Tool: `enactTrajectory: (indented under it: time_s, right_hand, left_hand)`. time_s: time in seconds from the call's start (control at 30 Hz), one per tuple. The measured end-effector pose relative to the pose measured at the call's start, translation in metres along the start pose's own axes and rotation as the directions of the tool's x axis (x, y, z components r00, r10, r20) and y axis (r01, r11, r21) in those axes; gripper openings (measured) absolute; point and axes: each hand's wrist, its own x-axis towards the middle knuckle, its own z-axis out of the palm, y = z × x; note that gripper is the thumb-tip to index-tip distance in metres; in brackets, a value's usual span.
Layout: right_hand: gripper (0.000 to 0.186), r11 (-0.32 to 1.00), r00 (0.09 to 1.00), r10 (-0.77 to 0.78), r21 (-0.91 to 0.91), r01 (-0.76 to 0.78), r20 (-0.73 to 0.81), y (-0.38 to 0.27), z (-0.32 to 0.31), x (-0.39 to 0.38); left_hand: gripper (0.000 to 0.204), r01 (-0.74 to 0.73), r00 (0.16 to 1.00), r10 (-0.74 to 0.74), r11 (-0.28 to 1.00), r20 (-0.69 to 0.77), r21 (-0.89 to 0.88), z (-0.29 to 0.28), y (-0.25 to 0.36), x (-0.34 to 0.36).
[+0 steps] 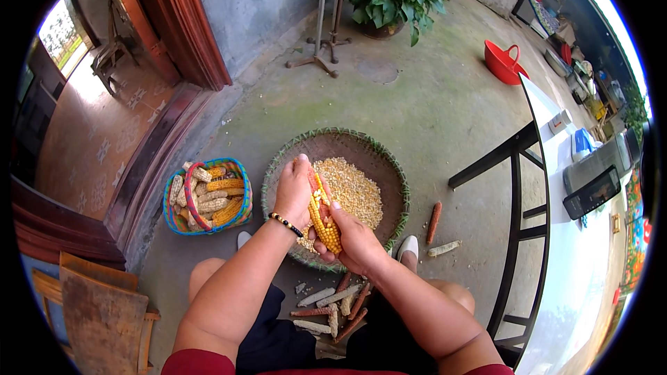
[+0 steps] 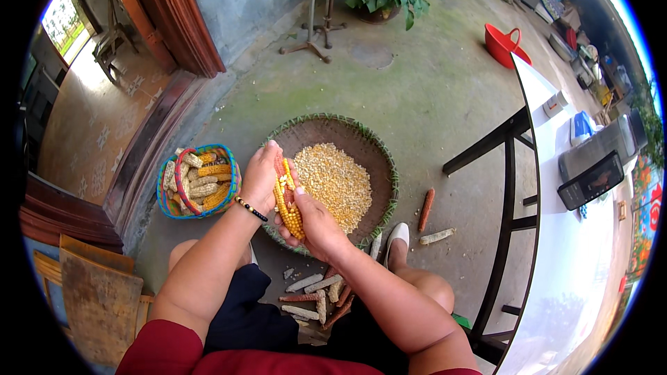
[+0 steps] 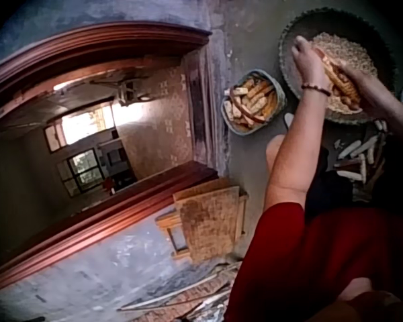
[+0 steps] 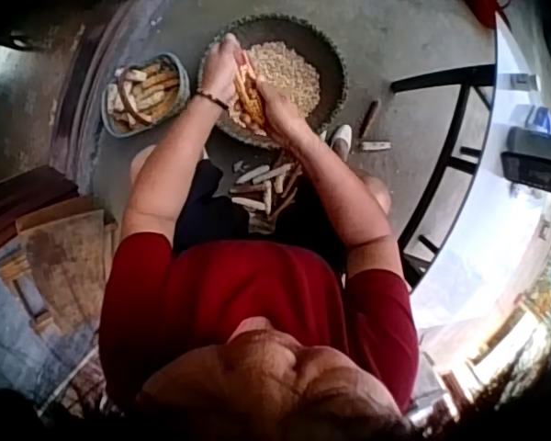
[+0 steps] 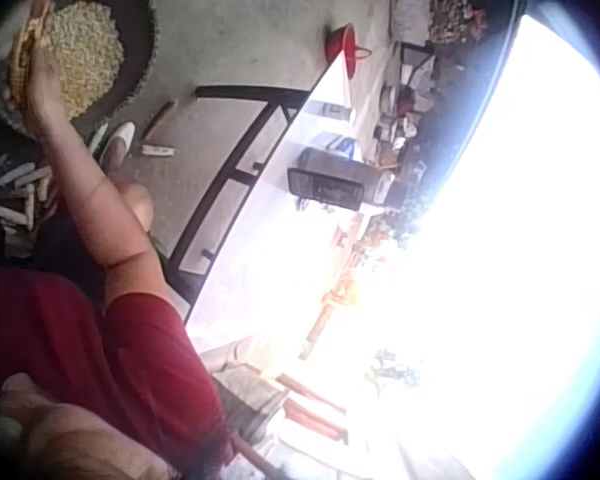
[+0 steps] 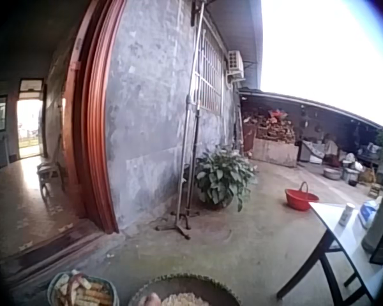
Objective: The person sits on the ground and shucks corn cobs by hand, removing kernels into a large woven basket. They pick up cobs from a smaller basket, strip the kernels, and place the bare cobs on the ground. The process is repeated continuously throughout the clip.
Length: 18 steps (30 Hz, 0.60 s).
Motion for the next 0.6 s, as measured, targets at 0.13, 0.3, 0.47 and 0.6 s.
enactTrajectory:
  time_s: [0.13,0.3,0.47,0.6]
  right_hand:
    - [0.034,0.984,0.984,0.047,0.163,-0.075,0.170,-0.009,0.001,-0.004]
    - [0.025,0.976,0.989,0.021,0.212,-0.053,0.149,-0.002,0.000,-0.003]
    - [0.027,0.982,0.995,0.028,0.185,-0.045,0.096,0.008,0.001,0.001]
    - [0.036,0.958,0.985,0.088,0.258,-0.124,0.147,-0.004,0.001,-0.003]
  left_hand:
    - [0.025,0.043,0.997,-0.037,0.995,0.062,-0.090,-0.006,0.010,0.004]
    - [0.025,0.016,0.997,-0.011,0.998,0.078,-0.067,-0.007,0.007,0.003]
    - [0.026,-0.004,1.000,0.003,0.999,0.024,0.043,-0.003,0.001,0.001]
    - [0.027,0.069,0.997,-0.067,0.996,0.046,-0.063,-0.005,0.006,0.004]
